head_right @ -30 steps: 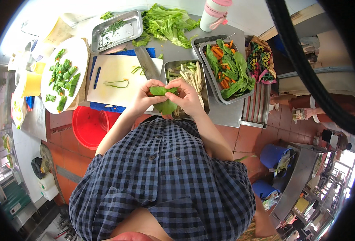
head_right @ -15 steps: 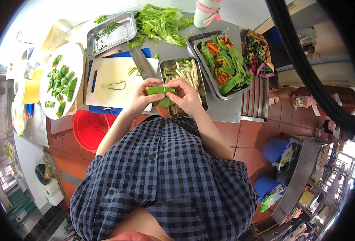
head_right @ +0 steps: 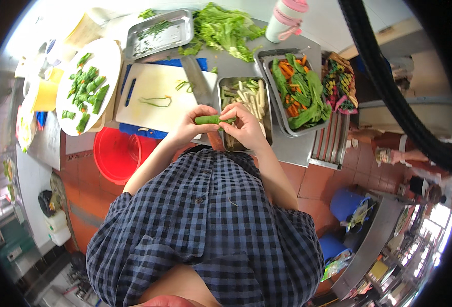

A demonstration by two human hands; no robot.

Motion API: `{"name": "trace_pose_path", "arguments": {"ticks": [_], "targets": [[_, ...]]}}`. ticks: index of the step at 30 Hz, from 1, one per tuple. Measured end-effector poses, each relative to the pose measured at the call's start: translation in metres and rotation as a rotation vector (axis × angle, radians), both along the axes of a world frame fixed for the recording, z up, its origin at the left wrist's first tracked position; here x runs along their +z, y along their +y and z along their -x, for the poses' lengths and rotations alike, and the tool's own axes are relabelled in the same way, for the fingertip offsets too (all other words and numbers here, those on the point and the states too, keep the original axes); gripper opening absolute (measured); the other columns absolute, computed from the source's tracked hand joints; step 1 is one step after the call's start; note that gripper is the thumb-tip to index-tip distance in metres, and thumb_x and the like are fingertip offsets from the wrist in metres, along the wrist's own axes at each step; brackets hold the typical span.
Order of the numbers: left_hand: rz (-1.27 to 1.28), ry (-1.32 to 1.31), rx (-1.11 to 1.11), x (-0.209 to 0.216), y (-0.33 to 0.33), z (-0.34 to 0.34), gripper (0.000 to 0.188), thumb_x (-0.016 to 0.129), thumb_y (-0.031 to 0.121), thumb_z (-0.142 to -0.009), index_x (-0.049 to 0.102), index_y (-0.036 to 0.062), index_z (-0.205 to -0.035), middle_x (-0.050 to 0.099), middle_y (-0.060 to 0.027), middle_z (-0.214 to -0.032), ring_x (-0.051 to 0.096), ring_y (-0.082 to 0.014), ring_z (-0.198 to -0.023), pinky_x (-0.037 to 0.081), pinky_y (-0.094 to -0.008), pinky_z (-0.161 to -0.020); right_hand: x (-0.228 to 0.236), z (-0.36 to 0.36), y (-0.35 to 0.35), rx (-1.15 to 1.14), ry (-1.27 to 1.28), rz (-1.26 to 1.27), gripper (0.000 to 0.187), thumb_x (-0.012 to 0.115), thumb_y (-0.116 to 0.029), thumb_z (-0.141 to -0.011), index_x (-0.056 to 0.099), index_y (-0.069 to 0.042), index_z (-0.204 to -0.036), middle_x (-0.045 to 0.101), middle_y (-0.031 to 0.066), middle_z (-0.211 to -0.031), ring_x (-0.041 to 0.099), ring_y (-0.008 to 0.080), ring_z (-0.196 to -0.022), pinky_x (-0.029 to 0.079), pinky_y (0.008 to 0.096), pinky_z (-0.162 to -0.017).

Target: The person takes containers of vegetables from a refrigerator and places them on a counter. Using their hands, the person selects lettuce leaves and places carrot sticks, mushrooms, and other greens inside, then rolls the lettuce leaves and places them on a plate.

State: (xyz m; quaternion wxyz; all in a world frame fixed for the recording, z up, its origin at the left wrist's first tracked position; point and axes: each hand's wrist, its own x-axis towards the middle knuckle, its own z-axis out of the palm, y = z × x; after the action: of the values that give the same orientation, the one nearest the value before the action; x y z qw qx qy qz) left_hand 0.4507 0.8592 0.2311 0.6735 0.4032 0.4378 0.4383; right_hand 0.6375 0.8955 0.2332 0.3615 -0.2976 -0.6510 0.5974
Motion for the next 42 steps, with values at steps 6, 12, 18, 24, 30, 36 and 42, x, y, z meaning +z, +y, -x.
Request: {"name": "trace_pose_path", "arguments": {"ticks": [6, 12, 18, 24, 30, 36, 42], "targets": [[0.218, -0.027, 0.147, 0.005, -0.039, 0.03, 0.021, 0.067, 0.008, -0.075, 0.057, 0.0065, -0.094, 0.059, -0.0014, -0.083, 0.056, -0.0069, -0.072, 0.045, -0.019, -0.06, -0.007, 0.04, 0.03, 0.287, -0.08, -0.014, 0.018, 0.062, -0.006, -0.077, 0.059, -0.005, -0.095, 0.051, 0.0043, -0.097, 0.051, 0.0137, -0.085, 0.043, 0.0271, -0.075], [0.126, 0.105, 0.414, -0.032, -0.08, 0.068, 0.025, 0.07, 0.005, -0.07, 0.058, 0.0045, -0.093, 0.061, -0.0038, -0.087, 0.057, -0.0086, -0.076, 0.047, -0.0211, -0.065, -0.016, 0.156, 0.063, 0.208, -0.416, -0.476, 0.013, 0.062, -0.018, -0.073, 0.064, -0.009, -0.081, 0.054, 0.0079, -0.085, 0.053, 0.0225, -0.083, 0.044, 0.0335, -0.075], [0.101, 0.034, 0.65, -0.031, -0.106, 0.083, 0.026, 0.069, 0.0, -0.07, 0.058, 0.0025, -0.094, 0.059, -0.0032, -0.089, 0.057, -0.0097, -0.082, 0.046, -0.0232, -0.076, -0.067, 0.226, 0.074, 0.171, -0.679, -0.794, 0.007, 0.059, -0.015, -0.069, 0.062, -0.01, -0.073, 0.055, 0.0108, -0.086, 0.05, 0.0293, -0.089, 0.04, 0.0407, -0.08], [0.115, -0.008, 0.755, -0.039, -0.121, 0.093, 0.028, 0.069, 0.0, -0.07, 0.057, 0.003, -0.095, 0.057, -0.0023, -0.092, 0.055, -0.0106, -0.087, 0.045, -0.0235, -0.08, -0.072, 0.245, 0.083, 0.227, -0.95, -0.904, 0.011, 0.054, -0.016, -0.072, 0.061, -0.01, -0.076, 0.054, 0.0106, -0.087, 0.049, 0.0284, -0.091, 0.038, 0.0427, -0.082], [0.116, -0.044, 0.819, -0.052, -0.126, 0.101, 0.028, 0.069, 0.001, -0.071, 0.057, 0.0051, -0.096, 0.057, -0.0023, -0.092, 0.055, -0.0093, -0.084, 0.046, -0.021, -0.073, -0.054, 0.235, 0.086, -0.046, -0.804, -0.911, 0.016, 0.056, -0.019, -0.074, 0.058, -0.01, -0.087, 0.051, 0.01, -0.094, 0.047, 0.0274, -0.094, 0.036, 0.0417, -0.081], [0.119, -0.027, 0.838, -0.04, -0.116, 0.107, 0.029, 0.069, -0.001, -0.07, 0.057, 0.0032, -0.096, 0.058, -0.0033, -0.093, 0.056, -0.0106, -0.086, 0.045, -0.0229, -0.077, -0.061, 0.248, 0.057, 0.243, -0.806, -0.769, 0.017, 0.062, -0.018, -0.071, 0.057, -0.009, -0.085, 0.052, 0.0107, -0.094, 0.045, 0.0269, -0.099, 0.036, 0.0415, -0.082], [-0.057, 0.153, 0.869, -0.023, -0.104, 0.113, 0.031, 0.068, -0.003, -0.07, 0.056, 0.0017, -0.099, 0.06, -0.0052, -0.094, 0.057, -0.0116, -0.088, 0.047, -0.0248, -0.08, -0.074, 0.246, 0.061, 0.297, -0.397, -0.251, 0.014, 0.06, -0.018, -0.077, 0.056, -0.005, -0.082, 0.053, 0.0073, -0.083, 0.052, 0.0193, -0.083, 0.042, 0.0334, -0.073]]}}
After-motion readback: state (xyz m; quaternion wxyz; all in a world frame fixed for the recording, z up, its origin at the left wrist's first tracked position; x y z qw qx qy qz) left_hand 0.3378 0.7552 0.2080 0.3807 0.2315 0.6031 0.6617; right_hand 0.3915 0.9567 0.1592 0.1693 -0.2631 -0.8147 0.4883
